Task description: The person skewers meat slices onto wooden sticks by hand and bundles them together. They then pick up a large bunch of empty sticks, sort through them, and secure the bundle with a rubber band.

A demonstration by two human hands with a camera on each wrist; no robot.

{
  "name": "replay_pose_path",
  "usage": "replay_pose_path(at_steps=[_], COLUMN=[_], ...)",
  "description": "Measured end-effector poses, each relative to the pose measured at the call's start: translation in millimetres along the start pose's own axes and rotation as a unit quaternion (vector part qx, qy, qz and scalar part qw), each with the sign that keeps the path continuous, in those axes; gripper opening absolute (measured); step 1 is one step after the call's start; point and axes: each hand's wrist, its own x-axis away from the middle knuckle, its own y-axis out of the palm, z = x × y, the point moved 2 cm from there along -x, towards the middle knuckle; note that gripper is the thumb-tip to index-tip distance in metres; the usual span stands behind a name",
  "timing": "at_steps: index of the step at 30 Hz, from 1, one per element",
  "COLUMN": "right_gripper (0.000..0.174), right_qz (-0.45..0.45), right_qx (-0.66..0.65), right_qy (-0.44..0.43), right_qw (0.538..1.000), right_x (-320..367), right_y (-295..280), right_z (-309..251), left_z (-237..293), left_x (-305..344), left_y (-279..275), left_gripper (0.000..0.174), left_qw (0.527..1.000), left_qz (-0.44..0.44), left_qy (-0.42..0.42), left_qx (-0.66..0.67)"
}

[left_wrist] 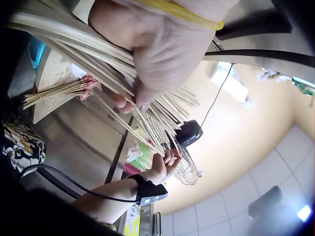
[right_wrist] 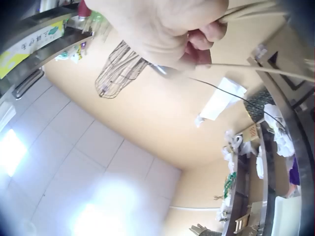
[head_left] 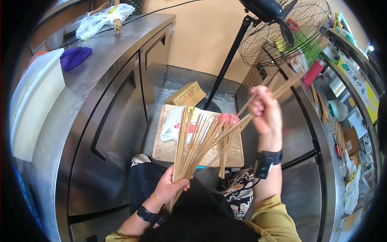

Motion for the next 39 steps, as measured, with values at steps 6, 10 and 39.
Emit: replay_pose_path(at_steps=[6, 10, 39], right_gripper=[0.010, 0.013, 0.022], right_qz=[0.088, 0.201, -0.005], right_qx=[-0.027, 0.042, -0.032], right_qy=[-0.196, -0.150, 0.151], right_qw=[0.976, 0.967, 0.988], right_x=[12.0, 36.6, 82.0], right_y=[-76.6, -52.1, 61.7], right_z=[-67.2, -31.8, 101.7], left_z=[2.8, 4.4, 3.0], left_x=[2.6, 4.2, 7.2], left_y=[-11.5, -15.9, -3.3], left_gripper=[0.041, 0.041, 0.037], left_qw=[0.999, 0.998, 0.999], left_qz=[0.039, 0.045, 0.027], left_qy=[0.025, 0.046, 0.026], left_qx=[0.000, 0.010, -0.011])
